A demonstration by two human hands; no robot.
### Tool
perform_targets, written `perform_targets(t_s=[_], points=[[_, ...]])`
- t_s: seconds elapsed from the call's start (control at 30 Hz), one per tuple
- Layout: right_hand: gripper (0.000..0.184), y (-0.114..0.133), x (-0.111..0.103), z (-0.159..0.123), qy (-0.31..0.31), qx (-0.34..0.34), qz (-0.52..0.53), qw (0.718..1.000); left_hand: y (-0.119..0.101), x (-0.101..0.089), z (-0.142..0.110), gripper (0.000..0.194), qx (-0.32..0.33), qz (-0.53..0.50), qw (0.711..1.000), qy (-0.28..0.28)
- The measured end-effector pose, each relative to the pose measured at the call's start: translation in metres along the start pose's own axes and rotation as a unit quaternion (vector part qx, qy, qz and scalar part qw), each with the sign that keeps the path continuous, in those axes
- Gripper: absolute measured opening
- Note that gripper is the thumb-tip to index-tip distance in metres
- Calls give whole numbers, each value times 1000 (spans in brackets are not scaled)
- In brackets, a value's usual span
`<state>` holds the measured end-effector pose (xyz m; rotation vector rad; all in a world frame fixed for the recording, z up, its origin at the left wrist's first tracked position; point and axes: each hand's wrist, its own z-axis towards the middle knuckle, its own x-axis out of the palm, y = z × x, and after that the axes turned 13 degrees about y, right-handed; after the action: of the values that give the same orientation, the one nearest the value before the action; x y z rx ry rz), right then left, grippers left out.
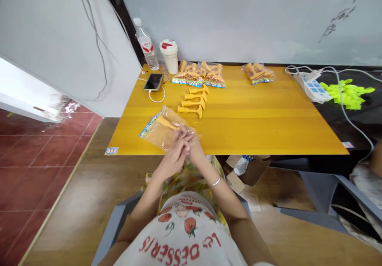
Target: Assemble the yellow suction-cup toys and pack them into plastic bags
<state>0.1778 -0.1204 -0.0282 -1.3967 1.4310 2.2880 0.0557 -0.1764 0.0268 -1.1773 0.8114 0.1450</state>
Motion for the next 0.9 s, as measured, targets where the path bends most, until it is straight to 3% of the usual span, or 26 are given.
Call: perform_targets(t_s=[0.17, 0.33, 0.4, 0.5, 0.57, 0.73, 0.9], points=[[38, 7, -25, -21, 50, -26, -127, 990, 28, -5, 2, 17, -90, -38, 993, -64], [28, 11, -67, -38, 86, -26, -57, 994, 47, -6, 2, 14, -120, -44, 987, -94], [28, 4, -83, -34, 57, 12, -20, 998, 51, -5, 3, 13, -130, -32, 986, -103], [29, -17, -100, -13, -44, 64, -36, 996, 56, -4, 3, 20, -135, -11, 983, -125], [33, -33, -103, 6, -62, 76, -86, 991, 55, -5, 2, 26, -134, 7, 982, -131], [55, -49, -98, 40, 45, 112, -261, 958, 40, 2, -5, 41, -113, 93, 983, -109], [44, -41, -95, 34, 76, 118, -319, 937, 26, 25, -7, 68, -70, 152, 980, -110]])
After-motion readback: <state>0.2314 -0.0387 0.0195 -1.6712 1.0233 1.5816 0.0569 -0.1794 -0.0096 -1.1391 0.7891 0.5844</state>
